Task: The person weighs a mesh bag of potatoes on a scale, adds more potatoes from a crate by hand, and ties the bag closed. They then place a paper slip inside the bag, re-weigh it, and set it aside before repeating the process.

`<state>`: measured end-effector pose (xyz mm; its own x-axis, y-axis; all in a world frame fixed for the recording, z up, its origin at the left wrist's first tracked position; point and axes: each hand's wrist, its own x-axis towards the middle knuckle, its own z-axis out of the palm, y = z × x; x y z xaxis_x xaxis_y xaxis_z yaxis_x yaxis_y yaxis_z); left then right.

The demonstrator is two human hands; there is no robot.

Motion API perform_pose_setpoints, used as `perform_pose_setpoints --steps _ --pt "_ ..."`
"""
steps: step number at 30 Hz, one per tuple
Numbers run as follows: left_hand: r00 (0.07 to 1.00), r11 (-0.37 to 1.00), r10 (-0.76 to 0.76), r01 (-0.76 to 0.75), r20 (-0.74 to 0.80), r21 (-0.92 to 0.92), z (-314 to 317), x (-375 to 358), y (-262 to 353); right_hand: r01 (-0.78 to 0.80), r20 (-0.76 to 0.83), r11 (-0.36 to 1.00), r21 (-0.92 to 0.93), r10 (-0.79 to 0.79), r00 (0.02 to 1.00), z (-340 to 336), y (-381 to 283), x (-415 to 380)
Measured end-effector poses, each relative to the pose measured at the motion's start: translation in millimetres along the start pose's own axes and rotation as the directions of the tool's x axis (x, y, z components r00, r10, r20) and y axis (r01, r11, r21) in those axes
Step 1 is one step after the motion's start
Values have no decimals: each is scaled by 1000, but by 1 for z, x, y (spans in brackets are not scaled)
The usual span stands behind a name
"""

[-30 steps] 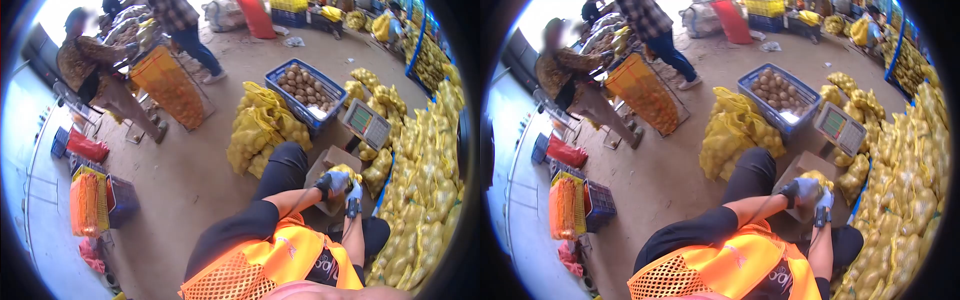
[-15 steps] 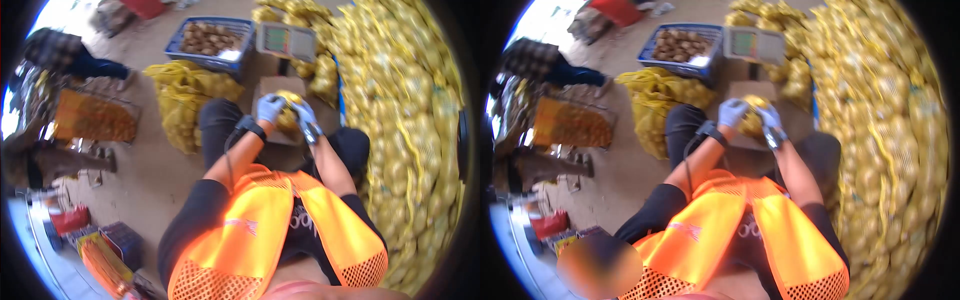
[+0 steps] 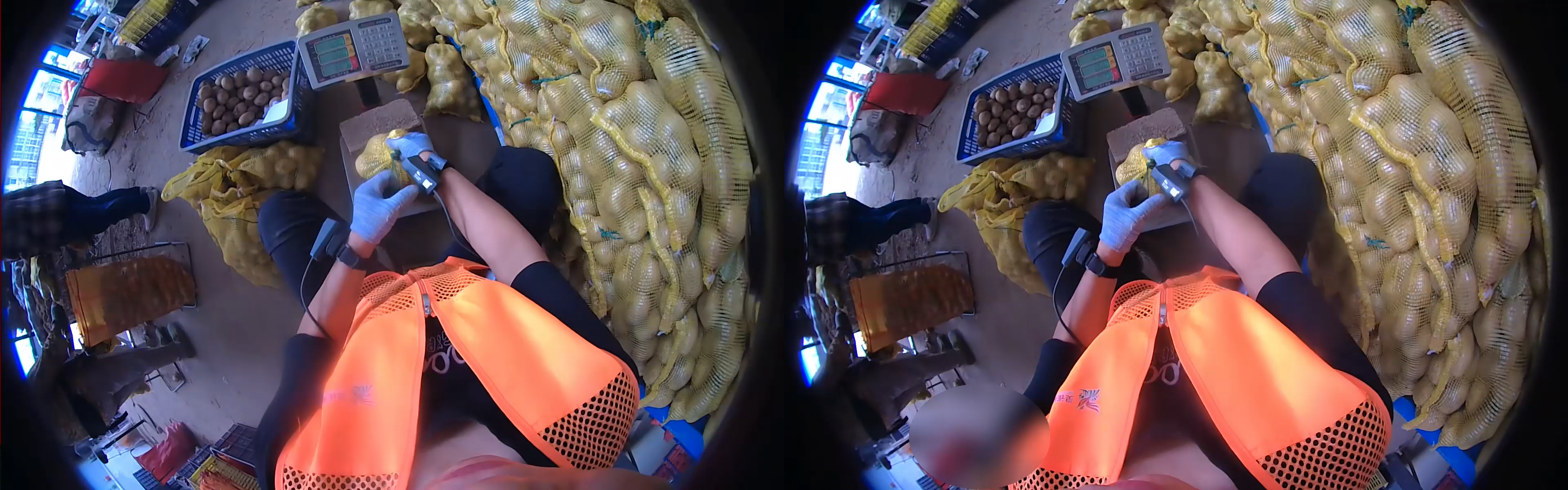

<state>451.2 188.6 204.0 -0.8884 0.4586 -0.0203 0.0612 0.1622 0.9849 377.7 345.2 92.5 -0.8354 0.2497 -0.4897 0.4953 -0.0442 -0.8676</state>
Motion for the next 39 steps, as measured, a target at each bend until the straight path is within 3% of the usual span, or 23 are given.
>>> perform_pose_setpoints --steps 3,5,7,9,10,11,13,15,18,20,22,24,25,27,30,31,32,33,34,35,36,37,39 --pt "995 995 15 -25 103 99 -12 -1 -10 83 3 968 236 -86 996 5 -1 -22" --pt "986 910 -157 165 53 -380 -10 -4 -16 43 173 946 320 -103 980 -17 -3 -24" --pt "983 876 -182 153 -19 -458 -6 0 -49 -17 342 920 393 -129 931 -32 -9 -25" --pt "720 542 -682 376 -131 -751 -2 6 -108 193 332 973 -124 -143 932 -38 -15 -27" --pt "375 72 -908 579 188 -812 14 8 -91 368 277 908 -202 -308 910 -42 -10 -35" --pt "444 -6 -821 622 360 -783 26 7 -128 517 232 807 -284 -466 854 -45 2 -50" --pt "715 -29 -493 556 495 -831 56 12 -143 496 217 789 -362 -446 868 -52 -16 -72" --pt "835 -713 -22 372 549 -594 67 12 -101 560 255 744 -366 -498 829 -52 -56 -100" --pt "845 -725 188 463 500 -510 66 15 -57 687 249 672 -277 -640 727 -49 -136 -147" --pt "862 -275 -159 430 482 -860 46 32 40 791 202 539 -289 -774 600 -61 -192 -169" --pt "856 -265 199 516 478 -814 30 75 92 756 12 614 227 -778 628 -60 -256 -172" --pt "907 -162 229 392 352 -905 22 126 137 937 65 279 211 -960 272 -49 -337 -146" --pt "932 -240 223 338 287 -910 13 150 158 966 78 255 49 -965 251 -52 -366 -140" --pt "945 -129 326 61 15 -990 -5 163 205 936 117 295 -191 -940 320 -95 -405 -119" --pt "896 209 436 -192 -84 -959 -35 132 222 906 140 293 -307 -927 347 -128 -396 -106" --pt "883 345 457 -285 -105 -894 -45 108 219 866 101 260 -427 -938 332 -135 -380 -116" --pt "863 498 482 -411 -151 -763 -56 85 206 923 -51 257 -288 -966 253 -90 -345 -144" --pt "897 652 419 -406 -141 -641 -63 70 181 847 56 266 -460 -944 326 -93 -323 -149" --pt "950 808 295 -306 -104 -503 -74 55 155 903 35 422 -79 -904 426 -118 -297 -116" --pt "964 878 217 -262 -154 -402 -83 41 126 811 69 575 -108 -810 583 -143 -269 -88" --pt "871 917 379 -399 -314 1 -97 32 90 806 246 454 -381 -790 561 -159 -235 -68" --pt "841 885 400 -252 -364 390 -114 16 59 708 281 598 -375 -655 702 -195 -198 -30" --pt "876 653 250 162 -413 740 -144 -20 20 552 325 545 -631 -461 826 -216 -148 -29"
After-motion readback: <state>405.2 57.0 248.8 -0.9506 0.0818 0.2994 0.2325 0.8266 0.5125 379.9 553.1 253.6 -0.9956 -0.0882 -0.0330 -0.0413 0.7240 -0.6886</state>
